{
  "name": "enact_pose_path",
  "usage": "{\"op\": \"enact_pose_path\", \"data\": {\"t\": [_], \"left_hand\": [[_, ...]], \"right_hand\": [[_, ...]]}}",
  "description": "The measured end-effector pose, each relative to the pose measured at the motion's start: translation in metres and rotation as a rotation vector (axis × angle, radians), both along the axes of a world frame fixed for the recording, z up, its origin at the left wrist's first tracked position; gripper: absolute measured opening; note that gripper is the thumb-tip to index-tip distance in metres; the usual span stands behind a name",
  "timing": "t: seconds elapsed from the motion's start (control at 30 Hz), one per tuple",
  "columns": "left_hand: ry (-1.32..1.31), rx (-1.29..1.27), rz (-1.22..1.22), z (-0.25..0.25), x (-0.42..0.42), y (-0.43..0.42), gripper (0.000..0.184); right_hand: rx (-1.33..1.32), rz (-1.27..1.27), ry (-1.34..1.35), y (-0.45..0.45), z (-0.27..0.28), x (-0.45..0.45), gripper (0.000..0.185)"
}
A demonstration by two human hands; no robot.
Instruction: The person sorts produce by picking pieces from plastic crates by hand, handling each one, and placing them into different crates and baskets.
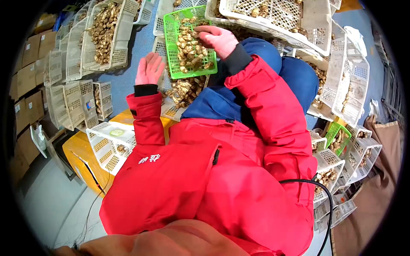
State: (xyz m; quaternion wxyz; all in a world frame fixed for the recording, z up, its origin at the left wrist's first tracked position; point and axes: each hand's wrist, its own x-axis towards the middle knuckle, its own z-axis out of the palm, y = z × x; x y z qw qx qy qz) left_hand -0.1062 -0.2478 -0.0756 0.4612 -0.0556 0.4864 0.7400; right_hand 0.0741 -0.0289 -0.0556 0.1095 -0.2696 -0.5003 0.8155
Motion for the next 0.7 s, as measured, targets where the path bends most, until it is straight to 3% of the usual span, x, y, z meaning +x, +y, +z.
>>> {"op": "enact_pose_path", "data": {"t": [0.1, 0.13, 0.2, 0.27, 0.33, 0.4, 0.43, 0.47, 0.6, 0.67, 0.7], "left_hand": [[0.030, -0.076, -0.072, -0.043, -0.007, -0.008, 0.046], [0.605, -0.215, -0.431, -0.067, -0.012, -0.012, 0.044], [0.018, -0.184, -0.183, -0.085, -0.005, 0.000, 0.041], [0.164, -0.408, -0.319, -0.115, 0.003, 0.024, 0.040], [0.504, -0.404, -0.330, -0.163, 0.020, 0.041, 0.036], [1.111, -0.875, -0.700, -0.139, 0.022, 0.078, 0.037], [1.046, -0.882, -0.728, -0.134, 0.022, 0.092, 0.035], [1.496, -0.797, -0.632, -0.159, 0.023, 0.094, 0.034], [1.685, -1.155, -0.970, -0.162, 0.027, 0.127, 0.041], [1.780, -1.155, -1.085, -0.191, 0.025, 0.128, 0.035], [1.899, -1.164, -0.994, -0.208, 0.030, 0.123, 0.031]], "right_hand": [[-0.029, -0.017, 0.045, 0.005, 0.000, 0.003, 0.030], [-0.044, -0.033, 0.053, 0.005, -0.002, 0.003, 0.030], [-0.042, -0.051, 0.077, 0.006, 0.004, 0.001, 0.030], [-0.067, -0.101, 0.082, 0.005, 0.005, -0.002, 0.028], [-0.079, -0.145, 0.080, 0.004, 0.007, -0.005, 0.028], [-0.081, -0.144, 0.092, 0.004, 0.005, -0.007, 0.027], [-0.068, -0.148, 0.057, 0.005, 0.006, -0.007, 0.027], [-0.050, -0.153, 0.071, 0.006, 0.001, -0.008, 0.027], [-0.035, -0.185, -0.017, 0.009, 0.006, -0.010, 0.028], [-0.101, -0.189, -0.011, 0.009, 0.013, -0.012, 0.029], [-0.101, -0.183, -0.008, 0.008, 0.012, -0.013, 0.030]]}}
